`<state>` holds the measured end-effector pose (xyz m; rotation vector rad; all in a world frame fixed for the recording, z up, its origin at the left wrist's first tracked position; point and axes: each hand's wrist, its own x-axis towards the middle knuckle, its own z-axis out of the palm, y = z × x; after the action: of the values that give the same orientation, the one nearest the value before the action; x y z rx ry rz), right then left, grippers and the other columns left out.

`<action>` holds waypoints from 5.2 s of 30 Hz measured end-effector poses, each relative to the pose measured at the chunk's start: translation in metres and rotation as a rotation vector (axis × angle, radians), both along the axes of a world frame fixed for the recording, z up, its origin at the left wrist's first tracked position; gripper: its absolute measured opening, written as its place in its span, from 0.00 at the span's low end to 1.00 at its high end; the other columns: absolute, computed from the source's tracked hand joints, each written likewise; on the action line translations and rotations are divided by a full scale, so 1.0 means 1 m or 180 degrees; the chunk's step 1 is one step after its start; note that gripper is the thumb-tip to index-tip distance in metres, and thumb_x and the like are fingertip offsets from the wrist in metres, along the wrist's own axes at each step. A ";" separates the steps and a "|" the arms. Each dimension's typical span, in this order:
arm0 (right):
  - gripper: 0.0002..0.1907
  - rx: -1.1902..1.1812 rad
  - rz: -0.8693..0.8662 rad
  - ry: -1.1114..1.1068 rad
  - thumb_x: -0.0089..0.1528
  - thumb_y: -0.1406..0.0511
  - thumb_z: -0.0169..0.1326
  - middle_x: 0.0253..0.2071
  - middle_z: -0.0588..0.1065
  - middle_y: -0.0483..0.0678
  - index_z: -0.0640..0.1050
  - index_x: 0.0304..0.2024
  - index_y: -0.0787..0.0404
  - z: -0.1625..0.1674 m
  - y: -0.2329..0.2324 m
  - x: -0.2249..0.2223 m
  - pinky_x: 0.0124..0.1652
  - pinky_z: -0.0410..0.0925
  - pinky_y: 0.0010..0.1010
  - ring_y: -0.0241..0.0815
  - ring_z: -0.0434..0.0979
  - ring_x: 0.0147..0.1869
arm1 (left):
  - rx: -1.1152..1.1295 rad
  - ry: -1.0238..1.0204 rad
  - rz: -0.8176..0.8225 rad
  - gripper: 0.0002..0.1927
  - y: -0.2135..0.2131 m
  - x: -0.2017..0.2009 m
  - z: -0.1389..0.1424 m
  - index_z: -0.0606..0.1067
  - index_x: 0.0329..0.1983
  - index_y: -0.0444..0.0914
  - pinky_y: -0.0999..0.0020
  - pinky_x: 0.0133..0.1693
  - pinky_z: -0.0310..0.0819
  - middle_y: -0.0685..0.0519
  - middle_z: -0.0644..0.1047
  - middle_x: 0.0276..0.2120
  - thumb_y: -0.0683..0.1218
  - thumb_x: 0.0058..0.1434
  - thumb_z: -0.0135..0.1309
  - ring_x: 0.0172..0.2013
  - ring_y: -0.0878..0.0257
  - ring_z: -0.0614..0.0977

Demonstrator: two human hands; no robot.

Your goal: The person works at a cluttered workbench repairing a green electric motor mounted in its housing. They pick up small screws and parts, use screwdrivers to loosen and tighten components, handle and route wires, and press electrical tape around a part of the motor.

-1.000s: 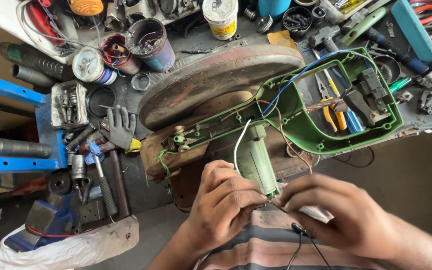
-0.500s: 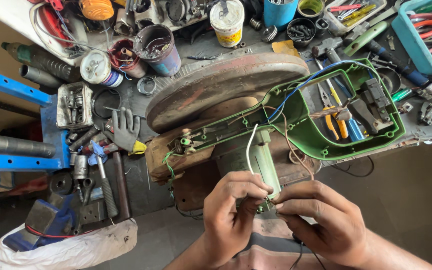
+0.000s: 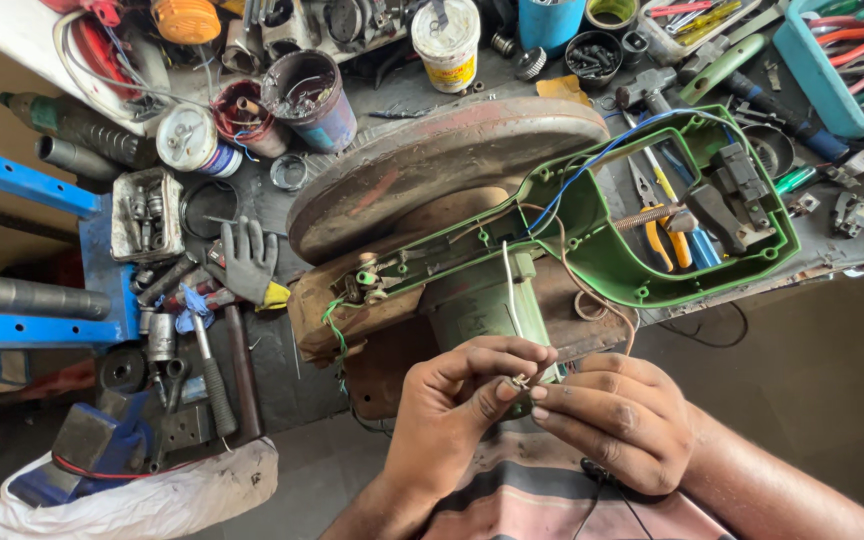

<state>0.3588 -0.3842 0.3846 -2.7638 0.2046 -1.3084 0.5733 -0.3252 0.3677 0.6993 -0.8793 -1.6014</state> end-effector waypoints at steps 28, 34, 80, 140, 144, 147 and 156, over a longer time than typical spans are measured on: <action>0.10 0.3641 -0.0156 -0.1161 0.57 0.77 0.63 0.44 0.79 0.52 0.83 0.42 0.67 0.007 0.029 0.003 0.49 0.76 0.33 0.43 0.79 0.51 | -0.1259 -0.0486 0.0121 0.04 0.005 -0.009 0.002 0.73 0.50 0.33 0.49 0.73 0.66 0.49 0.77 0.45 0.36 0.74 0.53 0.50 0.61 0.80; 0.09 0.3205 -0.0406 -0.0836 0.55 0.74 0.67 0.40 0.80 0.46 0.84 0.39 0.63 0.010 0.025 0.003 0.45 0.72 0.28 0.38 0.79 0.47 | -0.1213 -0.0415 0.0156 0.05 0.005 -0.010 -0.001 0.71 0.48 0.34 0.51 0.71 0.67 0.49 0.78 0.44 0.35 0.73 0.54 0.50 0.62 0.79; 0.11 0.1449 0.0568 -0.0363 0.58 0.69 0.66 0.43 0.76 0.48 0.80 0.42 0.61 0.014 -0.032 0.007 0.48 0.74 0.38 0.45 0.80 0.48 | -0.2846 -0.1978 0.2143 0.08 -0.004 -0.019 0.010 0.77 0.44 0.30 0.50 0.58 0.85 0.41 0.83 0.44 0.34 0.63 0.63 0.51 0.47 0.88; 0.17 0.2387 -0.0626 -0.1057 0.72 0.63 0.41 0.31 0.71 0.49 0.72 0.31 0.63 -0.008 0.017 0.029 0.36 0.68 0.30 0.42 0.72 0.33 | -0.2667 -0.2295 0.2443 0.19 0.014 -0.051 -0.002 0.77 0.55 0.31 0.61 0.53 0.86 0.42 0.78 0.50 0.30 0.61 0.61 0.50 0.50 0.87; 0.19 0.2631 -0.0107 -0.1374 0.75 0.61 0.39 0.33 0.72 0.47 0.72 0.33 0.62 -0.008 0.013 0.024 0.43 0.71 0.29 0.41 0.75 0.38 | -0.2160 -0.1991 0.2461 0.19 0.018 -0.057 -0.005 0.78 0.57 0.30 0.65 0.50 0.85 0.41 0.79 0.49 0.29 0.62 0.59 0.49 0.51 0.88; 0.09 0.2922 0.0130 -0.1571 0.69 0.65 0.49 0.39 0.75 0.52 0.72 0.39 0.67 -0.002 0.018 0.023 0.47 0.70 0.31 0.45 0.75 0.43 | -0.2066 -0.2118 0.2568 0.17 0.018 -0.058 -0.005 0.79 0.56 0.32 0.68 0.49 0.85 0.43 0.80 0.48 0.30 0.63 0.60 0.48 0.54 0.89; 0.13 0.2200 -0.0440 -0.1080 0.57 0.76 0.61 0.43 0.77 0.51 0.77 0.44 0.63 0.004 0.013 0.011 0.46 0.71 0.31 0.45 0.78 0.46 | -0.1967 -0.2353 0.2611 0.15 0.020 -0.066 -0.010 0.80 0.51 0.32 0.67 0.48 0.83 0.43 0.81 0.48 0.31 0.61 0.60 0.46 0.55 0.87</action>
<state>0.3700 -0.3711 0.3881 -1.9572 0.6820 -1.3751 0.5074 -0.3052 0.3579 1.0271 -1.2996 -0.2785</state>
